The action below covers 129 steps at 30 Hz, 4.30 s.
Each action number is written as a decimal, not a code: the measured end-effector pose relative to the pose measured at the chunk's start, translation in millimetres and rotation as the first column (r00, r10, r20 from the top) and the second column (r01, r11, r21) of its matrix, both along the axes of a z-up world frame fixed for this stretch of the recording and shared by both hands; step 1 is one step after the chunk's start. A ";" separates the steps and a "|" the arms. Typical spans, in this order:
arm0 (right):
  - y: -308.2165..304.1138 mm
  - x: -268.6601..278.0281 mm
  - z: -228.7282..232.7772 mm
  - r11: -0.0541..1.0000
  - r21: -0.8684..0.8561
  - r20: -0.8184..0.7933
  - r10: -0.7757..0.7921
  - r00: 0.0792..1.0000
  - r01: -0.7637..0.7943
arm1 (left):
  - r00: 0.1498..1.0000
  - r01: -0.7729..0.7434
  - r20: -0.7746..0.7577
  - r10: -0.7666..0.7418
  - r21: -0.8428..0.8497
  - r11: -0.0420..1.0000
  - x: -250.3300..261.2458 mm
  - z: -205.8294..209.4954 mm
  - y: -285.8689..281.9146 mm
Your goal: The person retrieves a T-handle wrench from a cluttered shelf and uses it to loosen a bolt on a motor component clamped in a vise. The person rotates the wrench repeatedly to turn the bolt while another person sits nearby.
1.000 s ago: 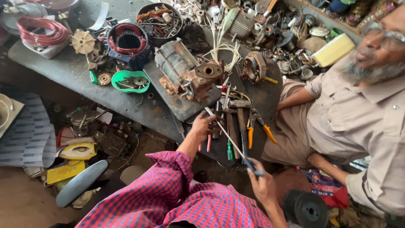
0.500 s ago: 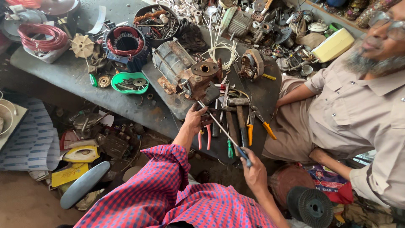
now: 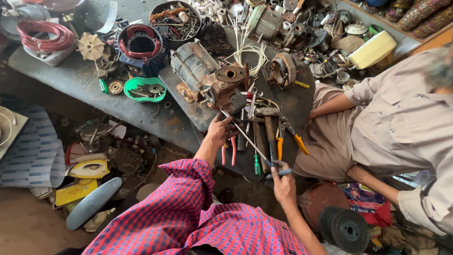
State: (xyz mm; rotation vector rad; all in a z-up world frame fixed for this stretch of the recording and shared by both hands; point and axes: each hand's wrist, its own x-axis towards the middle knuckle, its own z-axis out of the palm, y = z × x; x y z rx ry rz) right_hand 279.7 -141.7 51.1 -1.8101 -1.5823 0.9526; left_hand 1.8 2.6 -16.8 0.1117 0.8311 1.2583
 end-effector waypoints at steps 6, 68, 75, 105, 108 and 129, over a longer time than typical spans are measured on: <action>2.5 0.0 -37.3 0.926 -0.301 -0.599 -0.370 0.710 0.228 | 1.000 -0.002 0.003 0.002 0.025 1.000 3.8 -3.5 -4.5; 7.0 -17.1 -39.5 0.826 -0.561 -0.765 -0.538 0.354 0.044 | 0.988 0.048 -0.148 -0.053 -0.039 0.998 2.4 -0.9 10.4; -12.1 19.7 -51.1 0.907 -0.368 -0.525 -0.386 0.759 0.206 | 0.992 -0.004 -0.129 -0.002 -0.045 0.999 9.9 -13.7 7.1; -19.3 27.2 -63.6 0.880 -0.361 -0.401 -0.446 0.800 0.309 | 0.993 0.007 -0.122 -0.011 -0.028 1.000 4.3 -8.5 11.4; -27.0 13.2 -32.3 0.935 0.318 0.126 -0.209 0.970 0.160 | 0.992 -0.023 -0.120 0.022 -0.007 1.000 5.4 -14.0 10.8; -18.8 32.1 -87.8 0.959 -0.225 -0.622 -0.278 0.732 0.173 | 0.989 -0.051 -0.140 0.048 -0.017 0.999 5.8 -7.4 11.8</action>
